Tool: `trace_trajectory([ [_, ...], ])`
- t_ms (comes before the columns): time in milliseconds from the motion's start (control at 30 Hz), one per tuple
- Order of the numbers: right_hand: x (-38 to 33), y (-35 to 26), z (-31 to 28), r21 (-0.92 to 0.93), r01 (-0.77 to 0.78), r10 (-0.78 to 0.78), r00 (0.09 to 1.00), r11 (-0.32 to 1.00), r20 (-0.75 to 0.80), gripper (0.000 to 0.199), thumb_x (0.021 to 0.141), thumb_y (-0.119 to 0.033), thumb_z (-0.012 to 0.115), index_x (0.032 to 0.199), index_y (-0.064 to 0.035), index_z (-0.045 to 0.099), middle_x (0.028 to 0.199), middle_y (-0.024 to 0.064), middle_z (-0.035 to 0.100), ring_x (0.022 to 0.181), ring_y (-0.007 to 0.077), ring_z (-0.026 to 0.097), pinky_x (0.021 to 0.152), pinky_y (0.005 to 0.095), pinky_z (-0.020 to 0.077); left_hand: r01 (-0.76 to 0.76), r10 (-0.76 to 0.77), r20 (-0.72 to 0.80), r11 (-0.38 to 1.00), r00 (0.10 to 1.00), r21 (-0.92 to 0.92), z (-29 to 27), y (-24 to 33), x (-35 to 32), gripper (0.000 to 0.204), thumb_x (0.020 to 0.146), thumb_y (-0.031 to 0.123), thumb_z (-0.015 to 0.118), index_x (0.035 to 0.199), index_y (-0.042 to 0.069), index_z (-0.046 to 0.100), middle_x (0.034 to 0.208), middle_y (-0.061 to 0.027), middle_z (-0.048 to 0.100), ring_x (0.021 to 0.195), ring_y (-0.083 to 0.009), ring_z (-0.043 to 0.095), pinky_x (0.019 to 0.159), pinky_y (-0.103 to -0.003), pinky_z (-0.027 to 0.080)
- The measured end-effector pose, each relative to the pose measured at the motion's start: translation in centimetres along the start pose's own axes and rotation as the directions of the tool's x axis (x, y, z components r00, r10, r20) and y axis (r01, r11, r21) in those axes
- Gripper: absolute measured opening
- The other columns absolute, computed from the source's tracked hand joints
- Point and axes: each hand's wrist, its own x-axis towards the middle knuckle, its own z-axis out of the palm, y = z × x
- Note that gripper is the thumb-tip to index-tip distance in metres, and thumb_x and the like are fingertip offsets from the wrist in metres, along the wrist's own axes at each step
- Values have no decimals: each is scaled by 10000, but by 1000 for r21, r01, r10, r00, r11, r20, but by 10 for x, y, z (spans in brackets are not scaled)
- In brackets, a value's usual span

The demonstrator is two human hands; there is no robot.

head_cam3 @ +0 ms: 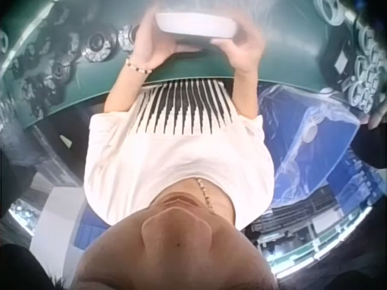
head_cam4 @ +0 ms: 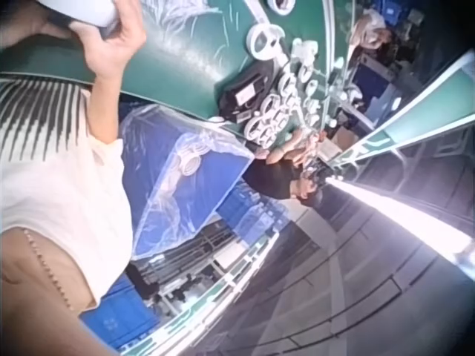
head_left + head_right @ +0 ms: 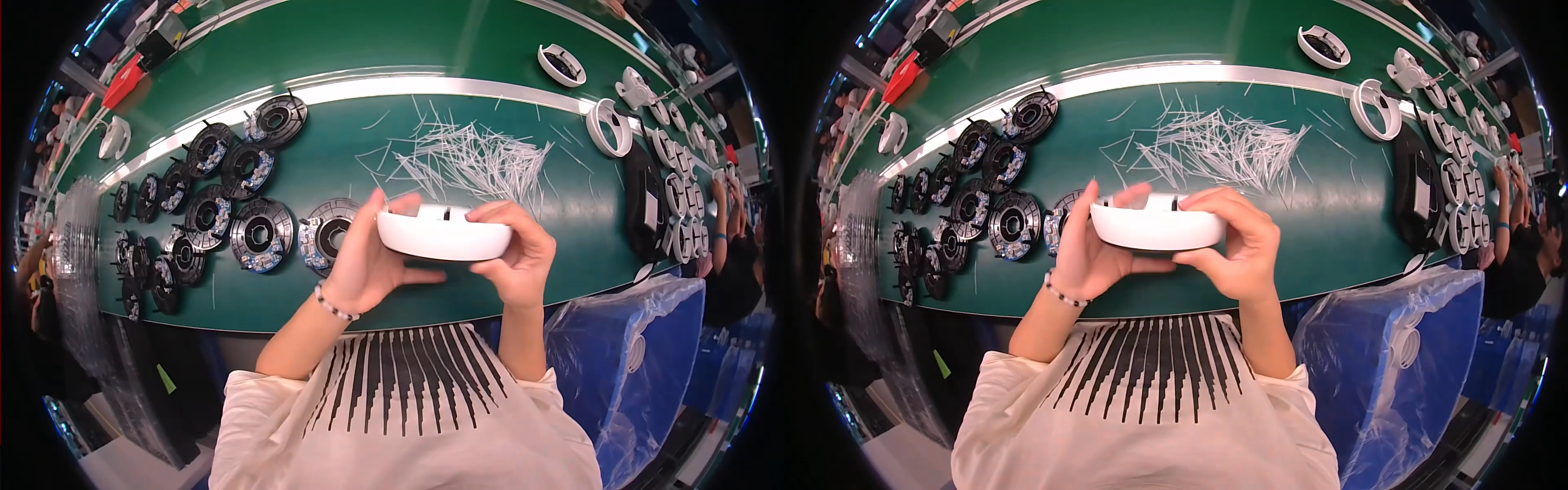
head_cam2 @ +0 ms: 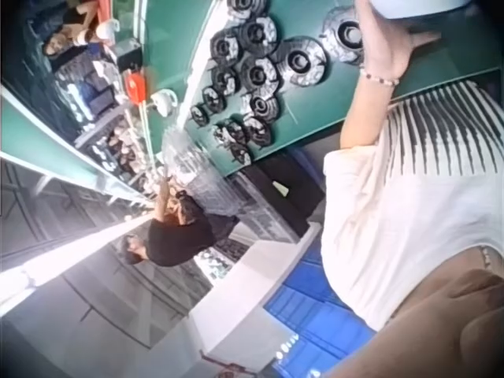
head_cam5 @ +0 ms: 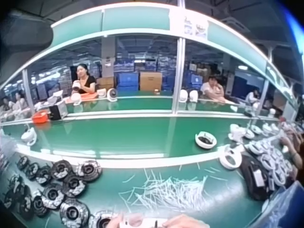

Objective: Assembling electronic circuit boards into plastic housing units on a production line.

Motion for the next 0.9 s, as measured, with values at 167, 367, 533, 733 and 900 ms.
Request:
trace_trajectory([
  [167, -16, 12, 6, 318, -13, 24, 999, 948, -33, 448, 603, -177, 754, 913, 47, 519, 823, 118, 550, 820, 224, 542, 710, 300, 424, -819, 700, 536, 124, 472, 560, -9, -4, -2, 469, 833, 376, 435, 1081, -22, 456, 1106, -158, 486, 1026, -249, 473, 903, -361, 337],
  [367, -20, 12, 16, 420, -51, 99, 991, 906, -92, 477, 615, -189, 744, 955, 42, 501, 846, 131, 552, 843, 222, 531, 732, 304, 418, -850, 720, 636, -123, 279, 512, -12, 1, 2, 529, 522, 244, 796, 914, -1, 538, 800, -102, 600, 742, -204, 594, 739, -335, 455],
  [533, -2, -16, 15, -153, 134, -124, 989, 979, 77, 444, 561, -119, 739, 924, 42, 541, 835, 134, 581, 771, 218, 557, 679, 287, 433, -783, 613, 728, -272, 307, 559, -10, 6, -4, 523, 509, 296, 788, 876, 9, 550, 772, -98, 598, 720, -237, 594, 674, -319, 479],
  [733, 3, -21, 21, -316, 213, -203, 977, 925, 67, 426, 503, -189, 771, 838, 8, 595, 713, 117, 595, 633, 220, 572, 558, 266, 442, -782, 611, 739, -300, 282, 546, -5, 5, -6, 491, 519, 302, 778, 847, 14, 554, 734, -80, 595, 676, -243, 587, 676, -318, 476],
  [900, -2, -21, 25, -365, 255, -275, 961, 895, -3, 422, 505, -188, 770, 840, 5, 600, 690, 116, 593, 603, 213, 572, 520, 256, 440, -759, 616, 745, -349, 256, 549, -5, 3, -6, 472, 530, 310, 773, 826, 15, 555, 712, -75, 593, 639, -224, 584, 714, -350, 466],
])
